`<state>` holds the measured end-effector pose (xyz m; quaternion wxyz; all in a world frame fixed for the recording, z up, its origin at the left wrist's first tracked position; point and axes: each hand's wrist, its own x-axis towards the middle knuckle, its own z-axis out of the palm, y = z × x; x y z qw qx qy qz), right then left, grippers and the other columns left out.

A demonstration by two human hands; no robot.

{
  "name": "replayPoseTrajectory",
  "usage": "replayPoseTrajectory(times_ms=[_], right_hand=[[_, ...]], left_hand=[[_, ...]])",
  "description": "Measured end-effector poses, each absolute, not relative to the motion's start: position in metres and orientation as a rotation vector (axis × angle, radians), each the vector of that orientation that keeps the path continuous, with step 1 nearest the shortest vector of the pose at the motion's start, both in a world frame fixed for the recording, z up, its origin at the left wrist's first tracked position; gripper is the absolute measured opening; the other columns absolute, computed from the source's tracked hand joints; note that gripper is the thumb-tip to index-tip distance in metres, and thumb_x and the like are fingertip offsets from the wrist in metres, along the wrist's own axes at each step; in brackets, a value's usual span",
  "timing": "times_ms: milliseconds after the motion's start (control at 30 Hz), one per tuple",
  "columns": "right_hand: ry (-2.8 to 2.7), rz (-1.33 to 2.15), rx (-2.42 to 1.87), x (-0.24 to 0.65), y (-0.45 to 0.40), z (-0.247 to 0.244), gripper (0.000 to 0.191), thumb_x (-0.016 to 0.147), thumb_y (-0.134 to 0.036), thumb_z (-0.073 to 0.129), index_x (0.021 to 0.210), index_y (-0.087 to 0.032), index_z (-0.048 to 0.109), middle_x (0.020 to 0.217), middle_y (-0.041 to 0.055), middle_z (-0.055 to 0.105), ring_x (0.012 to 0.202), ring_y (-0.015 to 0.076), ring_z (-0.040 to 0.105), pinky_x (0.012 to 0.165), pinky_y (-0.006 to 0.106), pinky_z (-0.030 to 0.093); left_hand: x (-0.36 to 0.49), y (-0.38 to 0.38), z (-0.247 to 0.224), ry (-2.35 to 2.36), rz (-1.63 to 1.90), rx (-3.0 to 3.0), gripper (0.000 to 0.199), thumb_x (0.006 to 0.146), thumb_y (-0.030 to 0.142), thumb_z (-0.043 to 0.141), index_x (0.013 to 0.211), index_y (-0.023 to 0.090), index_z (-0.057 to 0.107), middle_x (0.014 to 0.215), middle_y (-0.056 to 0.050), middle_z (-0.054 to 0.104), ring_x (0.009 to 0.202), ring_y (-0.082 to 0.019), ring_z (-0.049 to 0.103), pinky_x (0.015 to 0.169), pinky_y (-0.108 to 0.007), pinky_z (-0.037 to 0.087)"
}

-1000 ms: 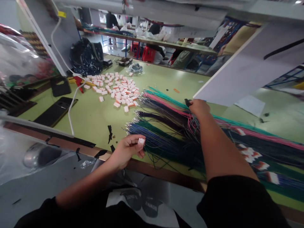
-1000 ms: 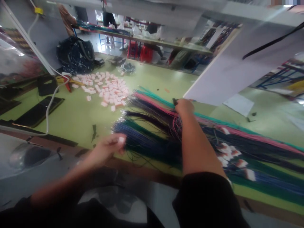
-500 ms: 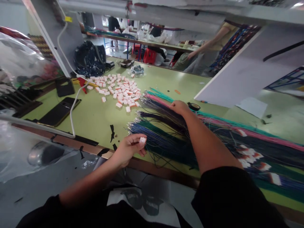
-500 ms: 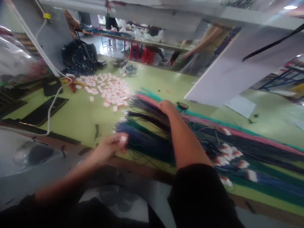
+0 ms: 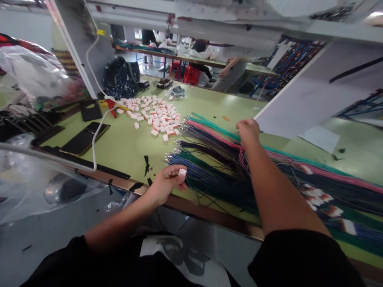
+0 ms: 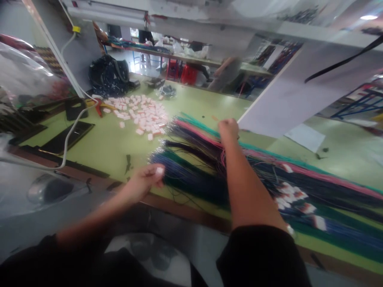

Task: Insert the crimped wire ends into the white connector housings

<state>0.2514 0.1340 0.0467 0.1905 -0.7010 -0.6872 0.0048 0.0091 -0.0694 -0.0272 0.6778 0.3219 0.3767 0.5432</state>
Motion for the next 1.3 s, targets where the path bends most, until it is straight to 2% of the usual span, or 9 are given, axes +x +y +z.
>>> replayPoseTrajectory(times_ms=[100, 200, 300, 400, 500, 633, 867, 1300], right_hand=[[-1.971, 0.297, -1.766, 0.237, 0.109, 0.049, 0.035, 0.078, -0.035, 0.047, 0.094, -0.013, 0.069, 0.072, 0.0064, 0.063, 0.065, 0.0172, 0.054, 0.058, 0.029, 0.04], [-2.017, 0.599, -1.483, 0.224, 0.081, 0.05, 0.036, 0.075, -0.042, 0.053, 0.093, -0.017, 0.069, 0.065, 0.0002, 0.06, 0.055, 0.0123, 0.048, 0.054, 0.027, 0.036], [-2.085, 0.756, -1.357, 0.216, 0.054, 0.046, 0.033, 0.075, -0.042, 0.052, 0.091, -0.018, 0.069, 0.061, -0.0026, 0.057, 0.051, 0.0101, 0.045, 0.052, 0.025, 0.033], [-2.175, 0.838, -1.256, 0.208, 0.032, 0.042, 0.028, 0.075, -0.037, 0.052, 0.087, -0.018, 0.069, 0.06, -0.0019, 0.059, 0.054, 0.0108, 0.049, 0.054, 0.024, 0.036], [-2.173, 0.739, -1.156, 0.197, 0.013, 0.04, 0.021, 0.076, -0.032, 0.052, 0.082, -0.019, 0.068, 0.066, 0.0002, 0.064, 0.06, 0.0121, 0.054, 0.057, 0.025, 0.039], [-2.015, 0.538, -1.087, 0.188, -0.002, 0.038, 0.017, 0.077, -0.029, 0.052, 0.08, -0.02, 0.066, 0.074, 0.0014, 0.068, 0.064, 0.0131, 0.057, 0.058, 0.025, 0.04], [-1.963, 0.435, -1.056, 0.195, -0.011, 0.03, 0.013, 0.078, -0.026, 0.051, 0.073, -0.021, 0.063, 0.072, 0.0012, 0.066, 0.063, 0.0135, 0.055, 0.058, 0.026, 0.04], [-1.976, 0.322, -1.177, 0.187, -0.022, 0.028, 0.013, 0.076, -0.018, 0.048, 0.065, -0.023, 0.054, 0.065, 0.0004, 0.06, 0.059, 0.0132, 0.052, 0.055, 0.026, 0.037]], left_hand=[[0.01, -0.068, -0.029, 0.845, 1.245, 0.715, 0.036, 0.058, 0.032, 0.081, 0.084, 0.014, 0.064, 0.055, 0.004, 0.059, 0.045, -0.01, 0.057, 0.045, -0.023, 0.046], [0.01, -0.068, -0.03, 0.839, 1.264, 0.734, 0.036, 0.058, 0.032, 0.08, 0.085, 0.014, 0.064, 0.055, 0.003, 0.06, 0.047, -0.01, 0.058, 0.047, -0.023, 0.047], [0.008, -0.069, -0.025, 0.85, 1.245, 0.779, 0.035, 0.059, 0.03, 0.079, 0.086, 0.014, 0.064, 0.057, 0.004, 0.061, 0.047, -0.009, 0.058, 0.048, -0.022, 0.047], [0.004, -0.069, -0.013, 0.834, 1.178, 0.896, 0.028, 0.062, 0.024, 0.077, 0.085, 0.016, 0.064, 0.057, 0.004, 0.061, 0.047, -0.009, 0.058, 0.05, -0.022, 0.047], [-0.001, -0.063, 0.001, 0.817, 1.084, 1.038, 0.02, 0.068, 0.019, 0.072, 0.086, 0.017, 0.065, 0.054, 0.003, 0.061, 0.047, -0.009, 0.058, 0.05, -0.022, 0.047], [-0.006, -0.04, 0.012, 0.823, 1.017, 1.056, 0.022, 0.069, 0.019, 0.072, 0.089, 0.016, 0.065, 0.052, 0.002, 0.062, 0.045, -0.008, 0.058, 0.047, -0.019, 0.046], [0.003, -0.003, 0.013, 0.728, 0.976, 0.95, 0.025, 0.067, 0.014, 0.072, 0.091, 0.015, 0.067, 0.059, 0.001, 0.062, 0.049, -0.008, 0.059, 0.048, -0.018, 0.048], [0.009, -0.006, 0.004, 0.694, 0.936, 0.871, 0.025, 0.068, 0.014, 0.071, 0.093, 0.014, 0.068, 0.057, 0.001, 0.062, 0.051, -0.01, 0.061, 0.048, -0.019, 0.049]])
